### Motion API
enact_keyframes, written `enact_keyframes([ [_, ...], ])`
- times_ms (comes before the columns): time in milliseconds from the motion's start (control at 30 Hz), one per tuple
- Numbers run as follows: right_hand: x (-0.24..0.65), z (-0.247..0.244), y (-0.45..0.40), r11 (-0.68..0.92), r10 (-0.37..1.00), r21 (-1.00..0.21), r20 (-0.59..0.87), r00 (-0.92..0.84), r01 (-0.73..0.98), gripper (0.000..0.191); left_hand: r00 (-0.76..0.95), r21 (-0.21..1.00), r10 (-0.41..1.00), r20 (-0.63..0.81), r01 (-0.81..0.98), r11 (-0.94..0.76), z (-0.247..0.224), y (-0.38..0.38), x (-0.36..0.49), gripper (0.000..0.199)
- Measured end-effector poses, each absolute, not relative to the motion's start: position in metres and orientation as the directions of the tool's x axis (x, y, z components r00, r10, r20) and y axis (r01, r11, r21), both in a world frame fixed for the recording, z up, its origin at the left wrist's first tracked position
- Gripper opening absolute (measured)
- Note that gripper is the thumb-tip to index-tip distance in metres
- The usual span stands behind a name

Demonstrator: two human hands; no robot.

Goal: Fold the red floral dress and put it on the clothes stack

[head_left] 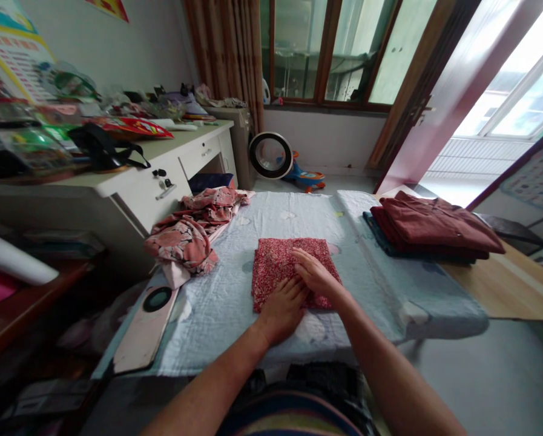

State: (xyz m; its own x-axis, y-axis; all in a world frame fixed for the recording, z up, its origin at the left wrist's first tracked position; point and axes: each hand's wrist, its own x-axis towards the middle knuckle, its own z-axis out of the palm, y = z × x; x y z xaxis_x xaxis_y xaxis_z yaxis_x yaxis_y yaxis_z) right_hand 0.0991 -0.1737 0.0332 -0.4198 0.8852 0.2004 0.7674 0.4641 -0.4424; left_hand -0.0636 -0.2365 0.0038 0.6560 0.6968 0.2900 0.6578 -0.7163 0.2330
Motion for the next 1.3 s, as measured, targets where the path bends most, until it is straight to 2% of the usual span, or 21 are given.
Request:
enact_keyframes([
  [67, 0.092, 0.034, -0.169, 0.519, 0.847, -0.425, 0.141, -0.512, 0.742, 0.048, 0.650, 0.255, 0.705, 0.284, 0.658, -0.709, 0.000, -0.239, -0.063, 0.050],
  [167, 0.088, 0.028, -0.159, 0.529, 0.840, -0.337, 0.074, -0.538, 0.779, 0.052, 0.646, 0.288, 0.710, 0.280, 0.649, -0.704, 0.000, -0.239, -0.063, 0.050],
  [367, 0.096, 0.013, -0.130, 0.561, 0.828, -0.188, 0.096, -0.553, 0.806, 0.058, 0.656, 0.300, 0.711, 0.253, 0.646, -0.702, 0.003, -0.237, -0.065, 0.054],
  [533, 0.097, 0.014, -0.116, 0.573, 0.819, -0.136, 0.121, -0.561, 0.808, 0.060, 0.657, 0.289, 0.714, 0.243, 0.653, -0.700, -0.001, -0.238, -0.065, 0.055],
  [700, 0.097, 0.016, -0.104, 0.547, 0.837, -0.129, 0.093, -0.539, 0.827, 0.062, 0.658, 0.283, 0.716, 0.233, 0.659, -0.697, -0.001, -0.238, -0.065, 0.055],
  [867, 0.095, 0.021, -0.097, 0.462, 0.886, -0.173, 0.048, -0.461, 0.870, 0.059, 0.657, 0.284, 0.715, 0.239, 0.657, -0.699, -0.001, -0.239, -0.065, 0.055],
  [1100, 0.084, 0.020, -0.129, 0.618, 0.785, -0.233, 0.122, -0.607, 0.751, 0.060, 0.655, 0.301, 0.712, 0.253, 0.646, -0.701, 0.003, -0.240, -0.065, 0.051],
  [1300, 0.083, 0.020, -0.122, 0.596, 0.802, -0.203, 0.107, -0.588, 0.777, 0.067, 0.656, 0.274, 0.717, 0.236, 0.663, -0.696, 0.003, -0.239, -0.063, 0.053],
])
